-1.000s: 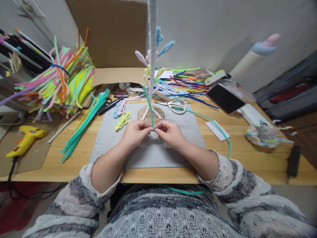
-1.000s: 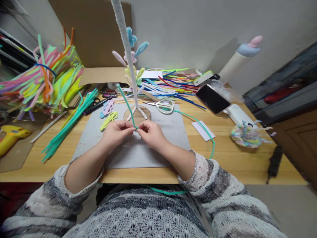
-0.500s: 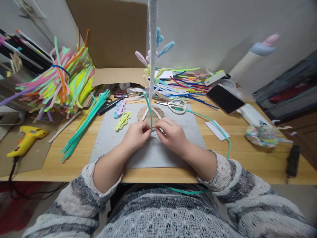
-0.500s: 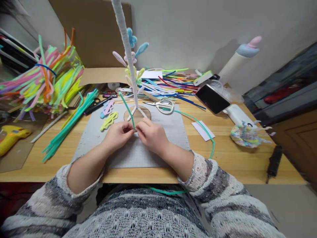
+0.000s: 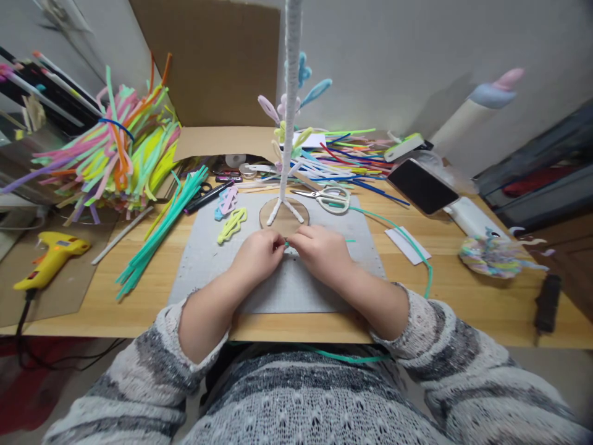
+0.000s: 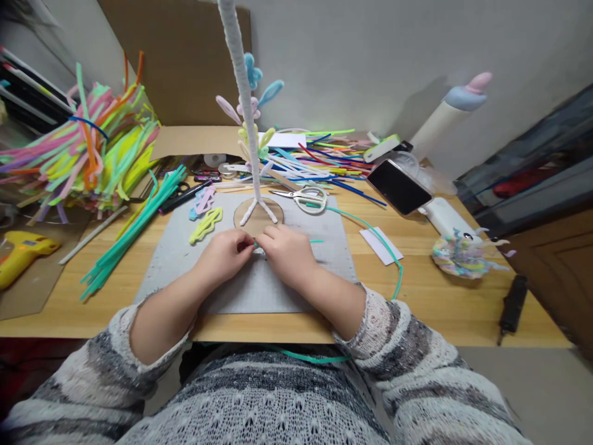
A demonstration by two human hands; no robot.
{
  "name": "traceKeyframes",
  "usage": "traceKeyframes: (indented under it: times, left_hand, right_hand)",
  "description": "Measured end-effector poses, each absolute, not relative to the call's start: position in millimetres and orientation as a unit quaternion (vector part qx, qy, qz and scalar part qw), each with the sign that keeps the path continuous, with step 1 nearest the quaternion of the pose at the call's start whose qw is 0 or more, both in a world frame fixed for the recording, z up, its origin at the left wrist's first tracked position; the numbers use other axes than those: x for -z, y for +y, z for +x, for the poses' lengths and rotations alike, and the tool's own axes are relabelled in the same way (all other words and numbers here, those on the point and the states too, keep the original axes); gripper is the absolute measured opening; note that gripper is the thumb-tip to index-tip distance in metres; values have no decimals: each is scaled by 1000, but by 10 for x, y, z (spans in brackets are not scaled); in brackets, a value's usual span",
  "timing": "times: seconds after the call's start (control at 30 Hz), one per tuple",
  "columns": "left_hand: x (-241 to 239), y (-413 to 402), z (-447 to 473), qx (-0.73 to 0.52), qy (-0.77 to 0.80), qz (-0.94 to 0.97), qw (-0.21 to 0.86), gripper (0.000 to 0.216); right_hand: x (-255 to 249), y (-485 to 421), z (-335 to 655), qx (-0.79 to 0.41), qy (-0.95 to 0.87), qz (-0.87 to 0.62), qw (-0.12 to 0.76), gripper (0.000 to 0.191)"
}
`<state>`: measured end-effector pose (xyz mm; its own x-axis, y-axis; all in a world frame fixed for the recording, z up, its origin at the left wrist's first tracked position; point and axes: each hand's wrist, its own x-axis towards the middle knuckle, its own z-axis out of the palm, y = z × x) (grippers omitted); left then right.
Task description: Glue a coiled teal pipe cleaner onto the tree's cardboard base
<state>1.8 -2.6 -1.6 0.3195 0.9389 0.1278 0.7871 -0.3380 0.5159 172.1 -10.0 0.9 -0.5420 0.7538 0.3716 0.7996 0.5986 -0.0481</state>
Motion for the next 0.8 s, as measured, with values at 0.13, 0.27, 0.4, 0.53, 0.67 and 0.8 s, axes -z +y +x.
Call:
traceKeyframes:
  times: [0.13,0.27,0.4,0.53,0.67,0.8]
  left_hand:
    - [3,-23,5,-220,545,781,212,12]
    - [-4,-16,-6,-258,554,738,286,8]
    - [-4,-12,-1,-303,579,644,398,14]
    - [-10,-3,21,-356,564,561,490,22]
    - [-7,9,38,-403,519,479,582,32]
    - [11,21,40,-428,499,424,623,38]
  right_hand:
    - [6,-80,1725,-10,-878,-449,168,17]
    - [31,-21,1743,-145,-851,-452,224,15]
    - [45,42,1744,-258,-795,-453,310,8]
    - [45,64,1728,-437,-678,-480,345,3]
    - [51,70,1709,-616,-539,-445,363,22]
    - [55,68,1684,-691,-464,-405,379,37]
